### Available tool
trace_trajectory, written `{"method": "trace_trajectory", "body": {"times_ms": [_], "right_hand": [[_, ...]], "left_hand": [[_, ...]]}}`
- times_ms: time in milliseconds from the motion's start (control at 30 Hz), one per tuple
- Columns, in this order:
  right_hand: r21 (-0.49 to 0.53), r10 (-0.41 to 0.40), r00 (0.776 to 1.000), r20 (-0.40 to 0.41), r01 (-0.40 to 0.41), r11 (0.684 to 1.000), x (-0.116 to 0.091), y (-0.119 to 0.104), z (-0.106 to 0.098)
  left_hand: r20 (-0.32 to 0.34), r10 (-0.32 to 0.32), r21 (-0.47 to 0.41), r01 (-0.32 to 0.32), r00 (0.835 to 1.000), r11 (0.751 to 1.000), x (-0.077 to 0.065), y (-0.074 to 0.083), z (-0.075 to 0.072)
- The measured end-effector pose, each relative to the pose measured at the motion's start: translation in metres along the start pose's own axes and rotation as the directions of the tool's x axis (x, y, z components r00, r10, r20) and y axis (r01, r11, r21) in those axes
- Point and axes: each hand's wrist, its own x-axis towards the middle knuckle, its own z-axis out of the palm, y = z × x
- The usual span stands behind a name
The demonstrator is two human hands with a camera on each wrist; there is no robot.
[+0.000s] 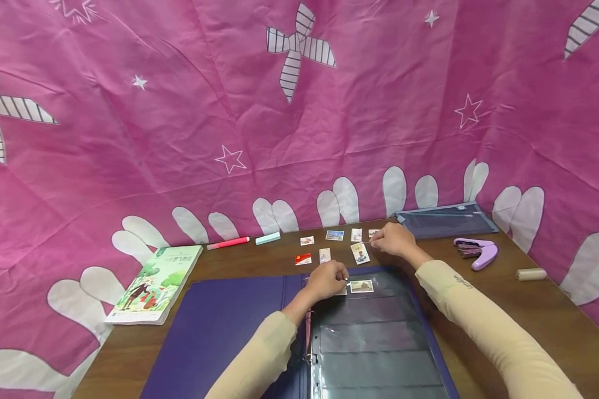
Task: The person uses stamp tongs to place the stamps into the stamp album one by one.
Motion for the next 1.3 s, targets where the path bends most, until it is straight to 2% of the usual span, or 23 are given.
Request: {"method": "trace_trajectory", "body": {"times_ms": [133, 233, 400, 600, 900, 1300], "right_hand": [[0.048, -0.034, 0.999, 0.007, 0.034, 0.998, -0.013, 0.006, -0.006], [0.081, -0.033, 0.999, 0.014, 0.032, 0.996, -0.021, 0.009, -0.007], [0.117, -0.034, 0.999, 0.017, 0.031, 0.993, -0.031, 0.013, -0.004], [0.107, -0.026, 1.0, -0.005, 0.026, 0.994, -0.038, 0.02, 0.0], [0.107, 0.002, 1.0, -0.019, 0.0, 0.994, -0.041, 0.025, 0.0], [0.099, -0.007, 1.0, -0.014, 0.009, 0.995, -0.039, 0.026, 0.0]], "left_hand": [[0.025, 0.008, -0.079, -0.006, 1.0, 0.997, 0.005, 0.002, -0.001], [0.037, 0.022, -0.102, -0.018, 0.999, 0.995, 0.009, 0.006, -0.001], [0.048, 0.022, -0.075, -0.018, 0.999, 0.997, 0.011, 0.011, 0.001], [0.045, 0.043, -0.073, -0.04, 0.998, 0.997, 0.013, 0.011, 0.003], [0.019, 0.066, -0.088, -0.064, 0.998, 0.994, 0.013, 0.009, 0.006], [0.013, 0.057, -0.142, -0.055, 0.998, 0.988, 0.014, 0.011, 0.007]]}}
